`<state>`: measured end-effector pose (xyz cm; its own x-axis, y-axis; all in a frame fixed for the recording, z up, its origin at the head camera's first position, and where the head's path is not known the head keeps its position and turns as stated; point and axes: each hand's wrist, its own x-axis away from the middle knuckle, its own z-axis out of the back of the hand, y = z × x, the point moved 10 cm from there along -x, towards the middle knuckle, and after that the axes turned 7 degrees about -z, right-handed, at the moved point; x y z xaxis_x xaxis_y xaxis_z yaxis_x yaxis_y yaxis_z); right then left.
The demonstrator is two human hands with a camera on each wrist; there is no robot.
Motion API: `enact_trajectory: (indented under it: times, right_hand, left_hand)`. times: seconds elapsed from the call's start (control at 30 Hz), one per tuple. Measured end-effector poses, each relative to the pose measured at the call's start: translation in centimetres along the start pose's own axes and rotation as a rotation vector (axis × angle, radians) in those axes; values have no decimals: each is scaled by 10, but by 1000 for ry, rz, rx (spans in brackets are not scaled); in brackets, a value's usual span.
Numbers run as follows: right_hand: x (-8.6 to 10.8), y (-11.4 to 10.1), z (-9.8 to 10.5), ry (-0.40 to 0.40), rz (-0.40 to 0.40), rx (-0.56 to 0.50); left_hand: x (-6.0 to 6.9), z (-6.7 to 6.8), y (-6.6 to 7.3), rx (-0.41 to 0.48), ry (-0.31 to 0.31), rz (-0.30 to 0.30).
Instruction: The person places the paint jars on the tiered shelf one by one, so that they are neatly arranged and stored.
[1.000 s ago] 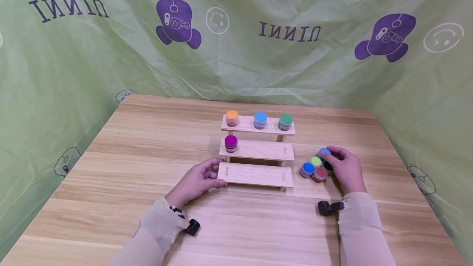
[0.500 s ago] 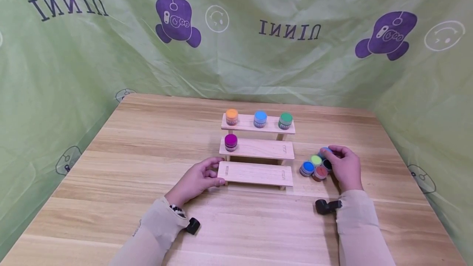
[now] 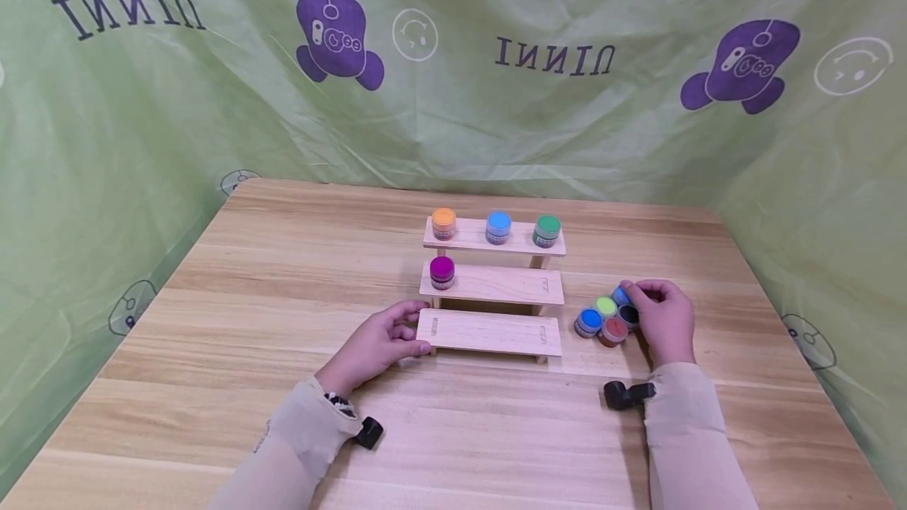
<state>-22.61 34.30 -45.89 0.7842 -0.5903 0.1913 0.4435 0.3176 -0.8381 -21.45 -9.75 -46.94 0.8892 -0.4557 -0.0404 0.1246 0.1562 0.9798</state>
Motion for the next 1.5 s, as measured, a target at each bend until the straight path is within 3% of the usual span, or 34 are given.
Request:
enact_trajectory:
  times: [0.57,0.7,0.93,1.13,1.5]
  right_hand:
    - [1,-1,-1,-17,12,-54]
    - [2,0,-3,-54,-2,-84]
    - [7,-7,-11,-155,68,-27]
    - [9,-9,-16,-219,76,-37]
    - [8,-9,-19,-226,90,-9]
  left_hand:
    - [1,0,2,2,-1,-10]
    - [0,1,1,-7,-3,-22]
    - [0,0,0,-2,-5,-21]
    - [0,0,0,9,-5,-10]
    - [0,-1,-1,13,-12,-21]
